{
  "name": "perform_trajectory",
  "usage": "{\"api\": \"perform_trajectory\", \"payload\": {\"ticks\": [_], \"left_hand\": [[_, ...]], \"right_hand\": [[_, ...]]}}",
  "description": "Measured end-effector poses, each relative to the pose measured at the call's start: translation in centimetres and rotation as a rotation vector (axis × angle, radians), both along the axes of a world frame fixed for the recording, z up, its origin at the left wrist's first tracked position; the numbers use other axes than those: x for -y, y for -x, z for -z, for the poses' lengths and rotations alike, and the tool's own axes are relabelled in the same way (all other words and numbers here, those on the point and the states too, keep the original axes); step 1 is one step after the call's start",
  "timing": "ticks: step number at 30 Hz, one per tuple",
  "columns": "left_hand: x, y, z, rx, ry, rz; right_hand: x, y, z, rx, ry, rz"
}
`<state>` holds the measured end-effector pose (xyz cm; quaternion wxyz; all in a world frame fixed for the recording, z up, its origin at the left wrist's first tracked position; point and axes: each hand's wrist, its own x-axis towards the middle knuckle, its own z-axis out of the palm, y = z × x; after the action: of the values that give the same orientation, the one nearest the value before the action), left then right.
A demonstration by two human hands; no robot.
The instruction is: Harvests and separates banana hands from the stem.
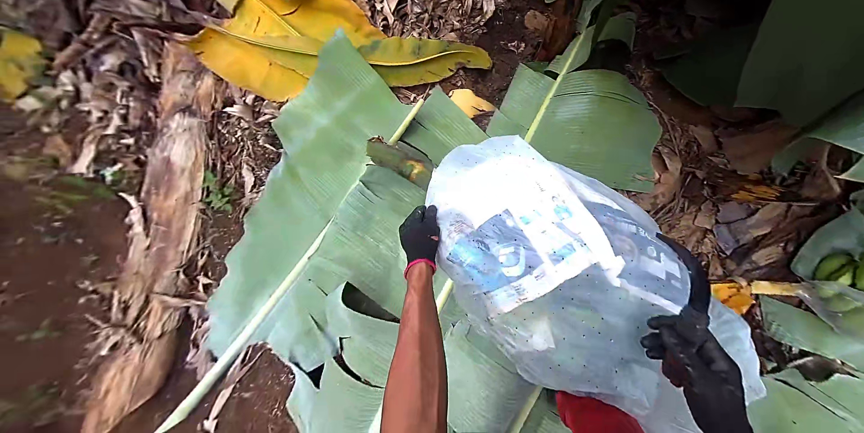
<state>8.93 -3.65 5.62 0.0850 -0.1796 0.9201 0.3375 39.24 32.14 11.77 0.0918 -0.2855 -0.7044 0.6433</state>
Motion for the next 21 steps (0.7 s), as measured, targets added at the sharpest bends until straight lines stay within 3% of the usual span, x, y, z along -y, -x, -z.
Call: {"api": "perform_trajectory", "payload": {"ticks": [3, 5, 7, 11, 14, 17, 19, 21], "left_hand": [[-0.8, -1.7, -4.8, -0.326, -0.132, -0.113], [-2.0, -3.5, -8.7, -0.439, -0.534, -0.149], [-4.0, -6.4, -11.9, -0.390, -0.752, -0.068], [-7.0, -11.0, -12.9, -0.304, -0.771, -0.031], [-6.9, -12.1, -13.0, -0.294, -0.754, -0.039], [-6.3, -13.3, -12.4, -0.205, -0.530, 0.212], [-4.2, -14.4, -12.8, -0.184, -0.416, 0.345], [2.8, -15.6, -13.8, -0.175, -0.372, 0.209]], "right_hand": [[1.3, 6.6, -1.7, -0.136, -0.063, -0.198], [3.5, 11.5, -3.3, -0.209, -0.025, -0.317], [6.3, 16.2, -5.3, -0.313, 0.088, -0.421], [12.2, 21.3, -7.5, -0.279, 0.312, -0.693], [14.4, 20.5, -4.8, -0.125, 0.004, -0.790], [11.4, 20.1, -3.3, -0.186, -0.596, -0.753], [6.0, 21.3, -3.5, -0.137, -0.931, -0.659], [-5.5, 23.3, -4.8, 0.124, -1.036, -0.518]]}}
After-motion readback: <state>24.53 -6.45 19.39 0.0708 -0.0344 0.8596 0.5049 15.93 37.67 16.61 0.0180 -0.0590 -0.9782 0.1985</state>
